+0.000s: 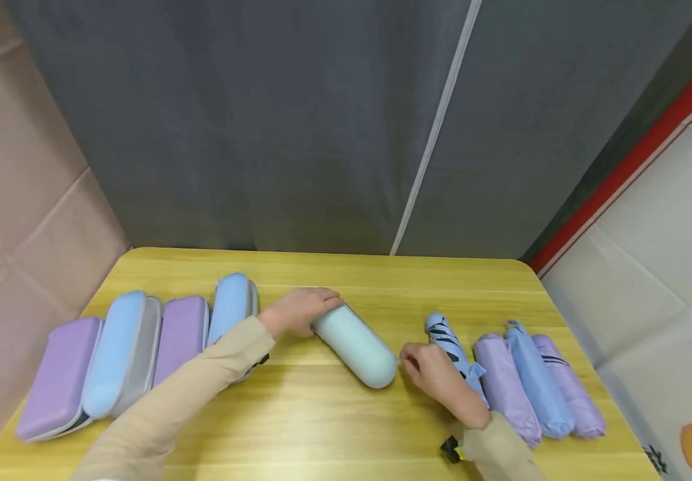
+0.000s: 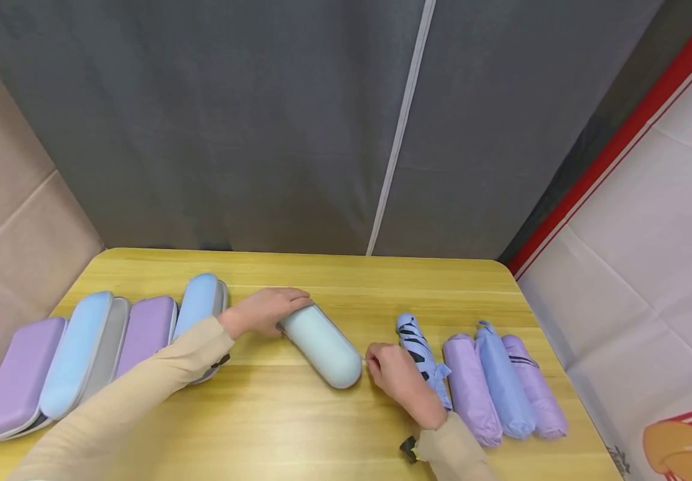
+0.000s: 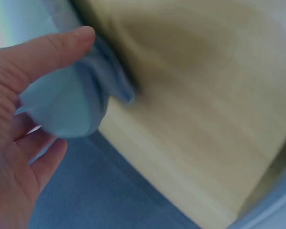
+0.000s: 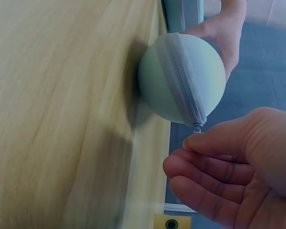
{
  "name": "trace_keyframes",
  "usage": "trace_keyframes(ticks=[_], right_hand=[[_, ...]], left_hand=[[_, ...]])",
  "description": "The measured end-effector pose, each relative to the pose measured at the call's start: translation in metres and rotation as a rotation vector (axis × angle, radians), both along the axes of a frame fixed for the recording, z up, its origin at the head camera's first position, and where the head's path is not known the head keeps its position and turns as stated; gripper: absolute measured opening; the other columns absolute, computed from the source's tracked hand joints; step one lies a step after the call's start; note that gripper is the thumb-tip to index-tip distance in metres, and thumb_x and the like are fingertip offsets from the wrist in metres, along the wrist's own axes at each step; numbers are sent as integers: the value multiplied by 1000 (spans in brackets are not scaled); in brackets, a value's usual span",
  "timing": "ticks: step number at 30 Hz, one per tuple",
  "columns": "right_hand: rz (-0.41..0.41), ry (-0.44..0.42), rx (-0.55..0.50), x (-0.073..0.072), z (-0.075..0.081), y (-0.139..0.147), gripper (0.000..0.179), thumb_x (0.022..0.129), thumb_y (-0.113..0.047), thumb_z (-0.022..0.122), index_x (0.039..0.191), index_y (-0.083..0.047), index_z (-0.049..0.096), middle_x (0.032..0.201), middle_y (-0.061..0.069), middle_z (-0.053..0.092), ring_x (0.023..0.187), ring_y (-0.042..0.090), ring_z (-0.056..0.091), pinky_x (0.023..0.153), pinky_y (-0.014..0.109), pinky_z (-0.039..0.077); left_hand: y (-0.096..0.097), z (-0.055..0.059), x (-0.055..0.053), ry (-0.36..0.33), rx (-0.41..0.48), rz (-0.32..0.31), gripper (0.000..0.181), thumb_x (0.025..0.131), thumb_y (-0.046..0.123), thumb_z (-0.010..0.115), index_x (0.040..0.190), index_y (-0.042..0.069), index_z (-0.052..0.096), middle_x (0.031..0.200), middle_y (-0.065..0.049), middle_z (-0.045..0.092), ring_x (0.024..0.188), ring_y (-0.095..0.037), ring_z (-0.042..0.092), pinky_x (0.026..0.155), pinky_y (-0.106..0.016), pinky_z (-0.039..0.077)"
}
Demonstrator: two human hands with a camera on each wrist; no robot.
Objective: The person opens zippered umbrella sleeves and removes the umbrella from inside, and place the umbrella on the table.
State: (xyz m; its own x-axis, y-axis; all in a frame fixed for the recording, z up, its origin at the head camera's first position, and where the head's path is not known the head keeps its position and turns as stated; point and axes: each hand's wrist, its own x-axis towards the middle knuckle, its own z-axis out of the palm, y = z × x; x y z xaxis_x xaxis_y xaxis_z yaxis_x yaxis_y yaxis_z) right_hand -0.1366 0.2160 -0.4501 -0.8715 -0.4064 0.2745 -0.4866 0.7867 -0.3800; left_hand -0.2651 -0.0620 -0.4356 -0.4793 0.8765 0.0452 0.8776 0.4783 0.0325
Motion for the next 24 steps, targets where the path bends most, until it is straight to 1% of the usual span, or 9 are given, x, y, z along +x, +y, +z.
trace_keyframes(ticks=[1, 3, 7, 9, 15, 17, 20, 24], right_hand=[[-3, 0, 5, 0, -1, 0, 14, 78, 6, 67, 74, -7, 64, 70, -2, 62, 59, 4, 51, 53, 20, 44], [-1, 7, 12, -1, -3, -1, 13, 78, 6, 66, 75, -7, 65, 72, -1, 64, 61, 6, 54, 54, 20, 46], [8, 26, 29, 0, -5, -1, 12, 78, 7, 66, 77, -6, 66, 74, 2, 65, 64, 11, 59, 56, 22, 48], [6, 34, 41, 2, -5, 0, 13, 77, 7, 66, 76, -6, 65, 73, 2, 64, 64, 12, 59, 55, 22, 48], [-7, 55, 95, 11, -3, -2, 16, 76, 6, 66, 71, -9, 62, 69, -2, 59, 60, 8, 54, 52, 21, 44], [-7, 55, 94, 16, -2, -2, 16, 75, 6, 67, 71, -9, 62, 69, -3, 59, 60, 7, 54, 51, 21, 44], [0, 39, 65, 22, -2, -4, 17, 75, 7, 67, 71, -9, 62, 68, -5, 58, 59, 5, 53, 51, 21, 44], [3, 11, 21, 28, -5, -7, 20, 74, 6, 69, 69, -11, 59, 65, -7, 54, 58, 2, 47, 51, 20, 42]], left_hand=[[0, -2, 0, -20, 3, -10, 72, 66, 11, 81, 130, 5, 50, 128, -12, 53, 118, -28, 51, 98, -41, 42], [-1, -5, 0, -50, 18, -10, 72, 66, 11, 80, 131, 6, 50, 129, -12, 53, 118, -28, 50, 96, -41, 43], [-1, -7, -1, -73, 41, 22, 71, 63, 16, 84, 127, 9, 54, 124, -9, 55, 112, -25, 53, 91, -40, 46], [-1, -6, -2, -85, 50, 25, 70, 62, 17, 85, 125, 10, 56, 122, -8, 56, 110, -24, 53, 89, -40, 47], [0, -3, -2, -110, 68, 18, 64, 61, 17, 85, 119, 12, 59, 117, -6, 58, 104, -22, 54, 84, -40, 49], [0, -2, -2, -114, 73, 21, 63, 61, 18, 85, 118, 12, 60, 115, -5, 58, 103, -22, 55, 83, -39, 50], [0, -1, -1, -113, 76, 35, 61, 61, 20, 86, 117, 13, 60, 113, -4, 59, 101, -21, 55, 83, -39, 49], [-2, 0, 2, -104, 83, 59, 60, 63, 23, 86, 116, 13, 61, 112, -4, 60, 100, -21, 55, 83, -38, 49]])
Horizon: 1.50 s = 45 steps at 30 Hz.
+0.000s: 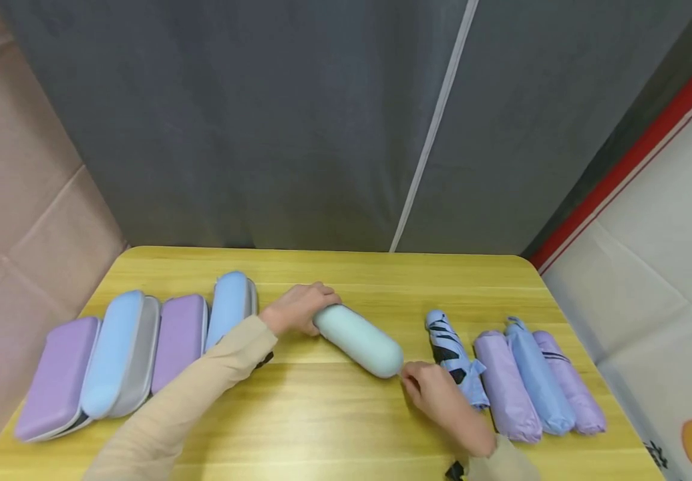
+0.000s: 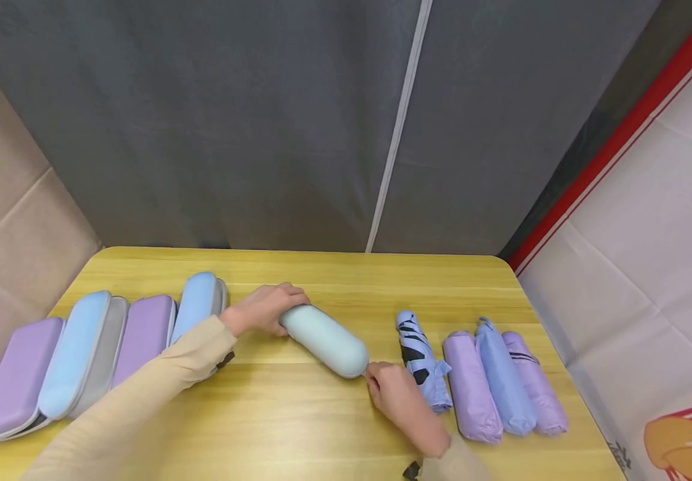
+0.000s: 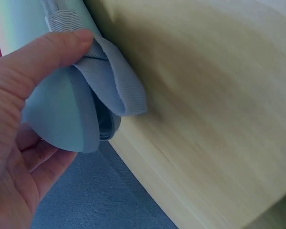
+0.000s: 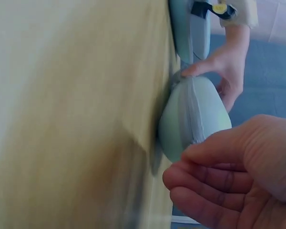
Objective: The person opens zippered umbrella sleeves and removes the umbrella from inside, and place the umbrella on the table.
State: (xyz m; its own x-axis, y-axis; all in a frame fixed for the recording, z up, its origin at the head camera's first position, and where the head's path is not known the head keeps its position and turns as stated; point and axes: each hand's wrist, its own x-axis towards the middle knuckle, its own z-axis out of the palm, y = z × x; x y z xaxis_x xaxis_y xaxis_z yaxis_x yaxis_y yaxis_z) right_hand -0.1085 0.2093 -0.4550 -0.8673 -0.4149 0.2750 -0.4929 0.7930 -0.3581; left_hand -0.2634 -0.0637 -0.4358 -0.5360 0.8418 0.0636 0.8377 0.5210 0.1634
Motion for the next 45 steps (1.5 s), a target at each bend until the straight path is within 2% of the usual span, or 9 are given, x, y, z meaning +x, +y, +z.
trace_keyframes(ticks=[9, 18, 22, 25, 29, 32, 35, 40, 45], right_hand=[[-100, 29, -13, -2, -4, -5, 21, 73, 6, 70, 66, -10, 58, 61, -4, 54, 54, 3, 45, 48, 19, 39], [-2, 1, 0, -7, 0, -1, 21, 75, 7, 66, 67, -10, 58, 63, -8, 51, 56, 2, 41, 49, 18, 38], [-16, 21, -10, -8, -1, -11, 21, 74, 7, 68, 67, -10, 58, 63, -5, 54, 55, 4, 42, 48, 19, 38], [-79, 35, -20, -11, -3, -17, 20, 74, 5, 69, 67, -10, 58, 62, -3, 55, 53, 5, 43, 48, 19, 38], [-169, 5, -38, -15, -5, -17, 16, 76, 2, 70, 69, -10, 61, 62, -3, 57, 52, 5, 46, 48, 20, 40], [-191, -23, -46, -19, -4, -16, 16, 77, 2, 70, 70, -9, 61, 62, -3, 56, 52, 5, 45, 48, 20, 40], [-188, -20, -53, -21, -2, -15, 16, 77, 3, 70, 71, -8, 61, 63, -2, 57, 53, 6, 46, 48, 20, 41], [-187, -10, -48, -20, -2, -16, 15, 77, 3, 70, 71, -8, 61, 64, -1, 58, 54, 7, 47, 49, 21, 41], [-169, 21, -32, -17, -4, -21, 15, 75, 3, 71, 71, -8, 61, 65, 0, 59, 54, 8, 48, 48, 21, 42]], left_hand=[[-3, -1, 13, 33, -7, 56, 59, 61, 31, 85, 111, 11, 63, 104, -6, 65, 94, -24, 59, 79, -38, 51], [-4, -2, 18, 35, -2, 93, 55, 62, 32, 83, 109, 10, 65, 102, -6, 66, 91, -22, 59, 76, -36, 52], [-6, -2, 21, 0, 34, 118, 55, 62, 31, 83, 109, 9, 65, 101, -7, 67, 92, -23, 60, 77, -37, 52], [-8, -3, 24, -41, 71, 164, 59, 61, 32, 84, 111, 7, 65, 102, -7, 67, 94, -24, 59, 79, -38, 51], [-16, -8, 28, -153, 162, 225, 70, 59, 35, 86, 117, 3, 63, 111, -11, 65, 101, -28, 57, 84, -42, 50], [-25, -12, 31, -258, 250, 252, 75, 60, 34, 87, 121, 0, 60, 118, -14, 61, 108, -31, 54, 88, -45, 47], [-33, -17, 32, -313, 312, 252, 74, 63, 30, 86, 124, -2, 57, 121, -16, 59, 110, -32, 53, 90, -45, 46], [-37, -24, 35, -317, 386, 228, 72, 64, 26, 86, 123, -3, 57, 118, -15, 60, 106, -31, 56, 89, -45, 47], [-35, -26, 37, -299, 410, 236, 70, 62, 25, 87, 120, -3, 59, 114, -12, 60, 103, -29, 57, 88, -44, 48]])
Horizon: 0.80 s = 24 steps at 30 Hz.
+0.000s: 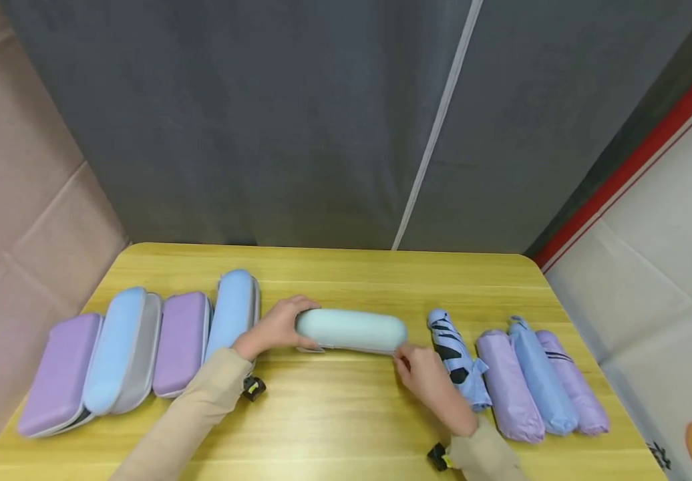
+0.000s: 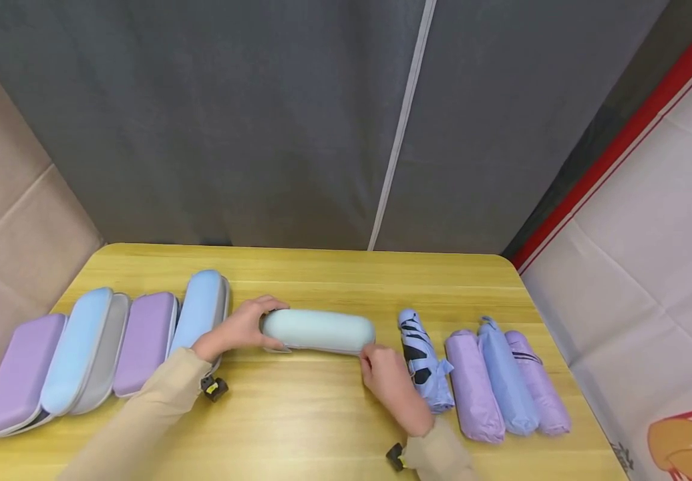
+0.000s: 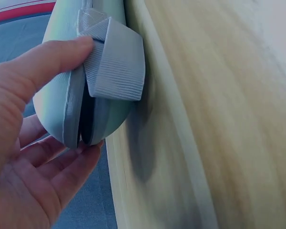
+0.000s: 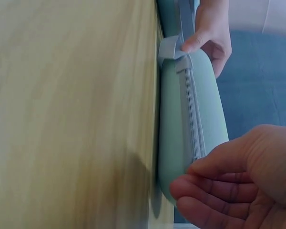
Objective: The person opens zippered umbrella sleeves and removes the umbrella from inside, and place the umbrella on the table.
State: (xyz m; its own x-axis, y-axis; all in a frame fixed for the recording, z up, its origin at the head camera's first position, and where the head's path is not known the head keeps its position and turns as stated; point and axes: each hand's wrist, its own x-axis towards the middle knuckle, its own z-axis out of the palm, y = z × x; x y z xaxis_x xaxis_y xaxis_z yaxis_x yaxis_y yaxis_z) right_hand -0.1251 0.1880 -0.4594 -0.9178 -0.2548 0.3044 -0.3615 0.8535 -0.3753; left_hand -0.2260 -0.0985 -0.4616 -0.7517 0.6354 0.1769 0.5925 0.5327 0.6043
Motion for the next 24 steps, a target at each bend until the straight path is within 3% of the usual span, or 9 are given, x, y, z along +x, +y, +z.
trace_keyframes(ticks=[5, 13, 20, 24], right_hand=[[36, 42, 10, 1, -2, -12, 14, 74, 3, 71, 71, -7, 63, 66, 1, 61, 55, 10, 53, 50, 23, 44], [44, -7, 3, -2, -1, -36, 17, 78, 1, 69, 69, -10, 60, 64, -3, 58, 54, 7, 46, 50, 21, 41], [94, 53, 14, -7, -2, -52, 15, 75, 3, 69, 68, -8, 62, 65, 1, 62, 57, 11, 56, 51, 23, 46], [105, 48, 26, -9, -2, -61, 18, 75, 4, 68, 66, -9, 60, 61, 1, 59, 54, 10, 54, 49, 23, 44]], left_hand=[[2, 2, 3, 11, -1, 9, 68, 61, 23, 87, 118, -1, 60, 112, -11, 60, 101, -28, 58, 87, -43, 49], [2, 2, 4, -11, 0, 24, 67, 61, 26, 88, 117, 1, 61, 111, -9, 60, 101, -27, 58, 87, -42, 49], [2, 1, 4, -5, -8, 25, 67, 61, 26, 87, 118, 1, 61, 112, -9, 60, 101, -28, 58, 86, -43, 49], [2, 1, 4, 10, -4, 22, 67, 61, 25, 87, 117, 0, 61, 111, -10, 60, 100, -28, 58, 84, -43, 50]])
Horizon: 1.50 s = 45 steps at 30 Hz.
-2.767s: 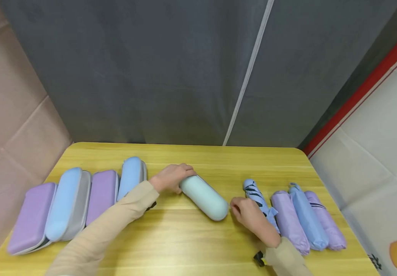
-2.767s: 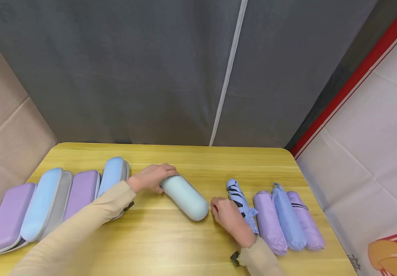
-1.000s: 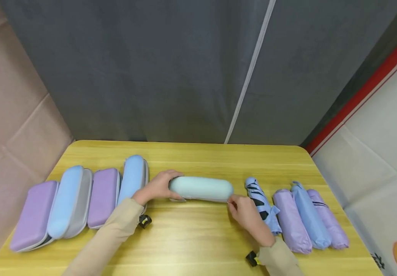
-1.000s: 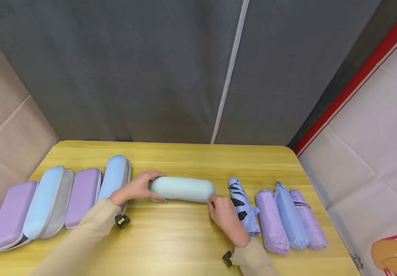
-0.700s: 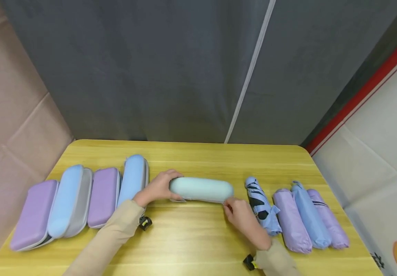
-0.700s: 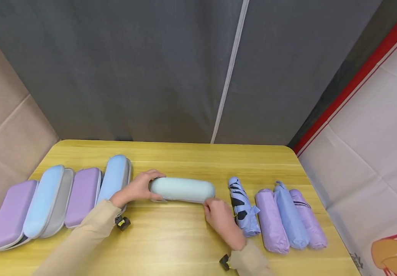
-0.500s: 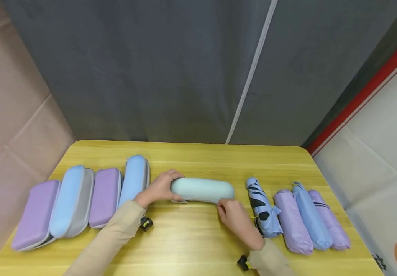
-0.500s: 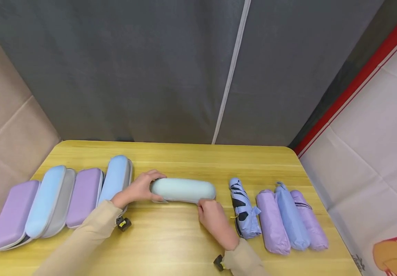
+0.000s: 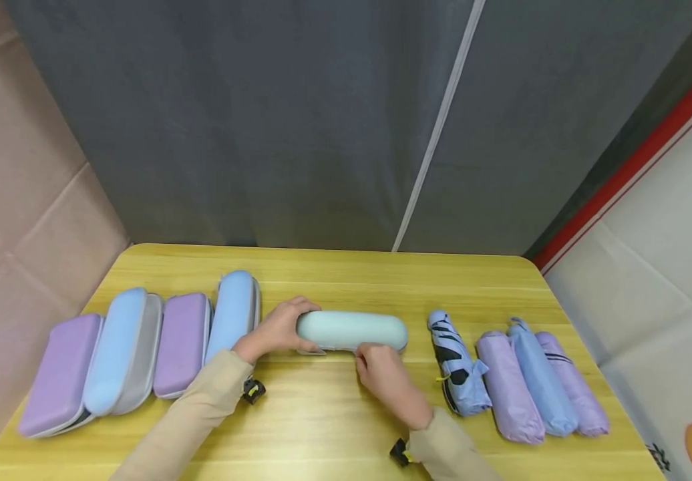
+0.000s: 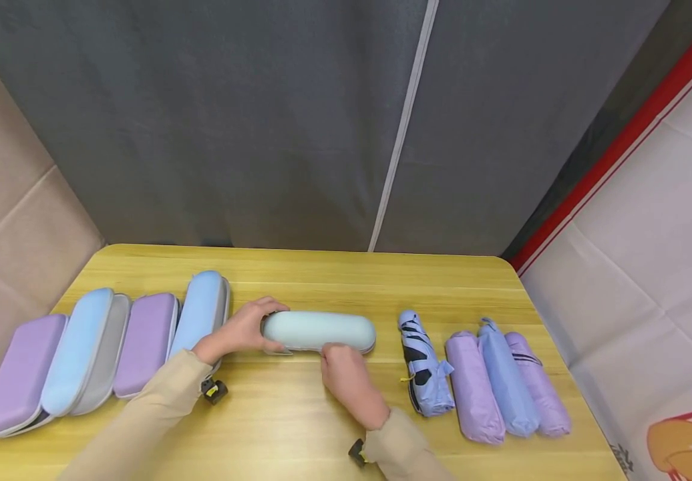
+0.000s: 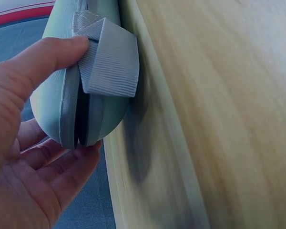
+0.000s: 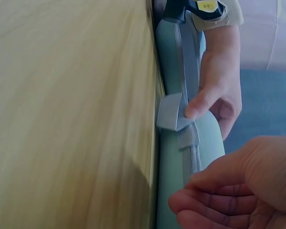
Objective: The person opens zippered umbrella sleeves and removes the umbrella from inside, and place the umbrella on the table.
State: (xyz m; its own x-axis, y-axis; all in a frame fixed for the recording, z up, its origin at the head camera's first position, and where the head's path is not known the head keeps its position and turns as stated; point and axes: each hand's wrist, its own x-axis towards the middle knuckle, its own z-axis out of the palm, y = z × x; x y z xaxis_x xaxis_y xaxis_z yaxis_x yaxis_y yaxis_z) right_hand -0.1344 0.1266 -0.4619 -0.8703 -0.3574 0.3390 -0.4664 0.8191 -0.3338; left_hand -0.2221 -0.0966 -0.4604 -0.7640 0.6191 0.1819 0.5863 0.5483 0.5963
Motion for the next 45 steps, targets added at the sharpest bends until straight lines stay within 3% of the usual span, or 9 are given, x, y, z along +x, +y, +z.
trace_keyframes(ticks=[12, 16, 20, 24, 28, 32, 36, 40, 45], right_hand=[[39, -22, 12, -6, 0, -16, 19, 77, 1, 68, 64, -9, 58, 58, -1, 55, 50, 8, 50, 46, 20, 40], [62, 84, -48, -14, 4, -2, 17, 74, -4, 73, 64, -10, 60, 58, -2, 57, 49, 5, 47, 45, 18, 40], [-10, 171, -95, -27, 20, 21, 8, 76, -6, 74, 77, -4, 66, 74, 7, 66, 64, 16, 61, 56, 25, 51], [-107, -90, -30, -33, 32, 42, 36, 83, -19, 71, 111, 3, 63, 109, 19, 62, 101, 33, 58, 79, 43, 51], [-86, -331, 17, -31, 34, 52, 51, 86, -27, 68, 123, 5, 55, 120, 21, 56, 110, 36, 53, 87, 45, 47], [-85, -369, -20, -24, 33, 54, 48, 80, -31, 74, 113, 1, 61, 107, 12, 60, 94, 26, 58, 78, 38, 50], [-110, -446, -102, -14, 30, 48, 45, 72, -39, 79, 96, -6, 60, 85, 1, 55, 71, 14, 50, 62, 28, 44], [-111, -523, -194, -2, 26, 38, 46, 72, -42, 78, 88, -9, 51, 69, -1, 46, 57, 10, 40, 51, 22, 36], [-79, -490, -290, 10, 21, 21, 42, 75, -36, 77, 86, -6, 50, 63, -3, 44, 51, 6, 38, 45, 19, 34]], left_hand=[[0, 1, 1, -5, -24, 3, 67, 62, 25, 86, 118, 1, 60, 111, -9, 60, 98, -26, 58, 83, -41, 50], [1, 3, 1, -7, -37, 1, 68, 62, 25, 86, 119, 1, 60, 111, -9, 59, 98, -26, 59, 84, -42, 50], [1, 5, 1, 1, -58, -9, 67, 63, 26, 86, 120, 2, 60, 111, -8, 59, 98, -27, 58, 84, -42, 50], [0, 7, 0, 12, -81, -19, 67, 64, 28, 85, 120, 3, 59, 112, -8, 60, 100, -27, 58, 85, -43, 50], [-1, 10, -1, 13, -125, -34, 68, 66, 30, 84, 123, 3, 58, 116, -10, 60, 104, -28, 57, 88, -44, 48], [-3, 14, -4, 25, -182, -36, 70, 68, 28, 83, 127, 2, 56, 122, -14, 58, 111, -32, 54, 91, -46, 46], [1, 17, -7, 105, -233, 37, 65, 71, 17, 82, 129, 3, 56, 118, -15, 59, 107, -31, 53, 84, -42, 48], [15, 14, -5, 158, -284, 143, 58, 75, 4, 73, 131, 7, 55, 100, -12, 55, 77, -22, 52, 56, -30, 46], [35, 13, 3, 64, -217, 252, 51, 85, 1, 55, 135, 5, 50, 92, -16, 52, 47, -14, 41, 39, -24, 36]])
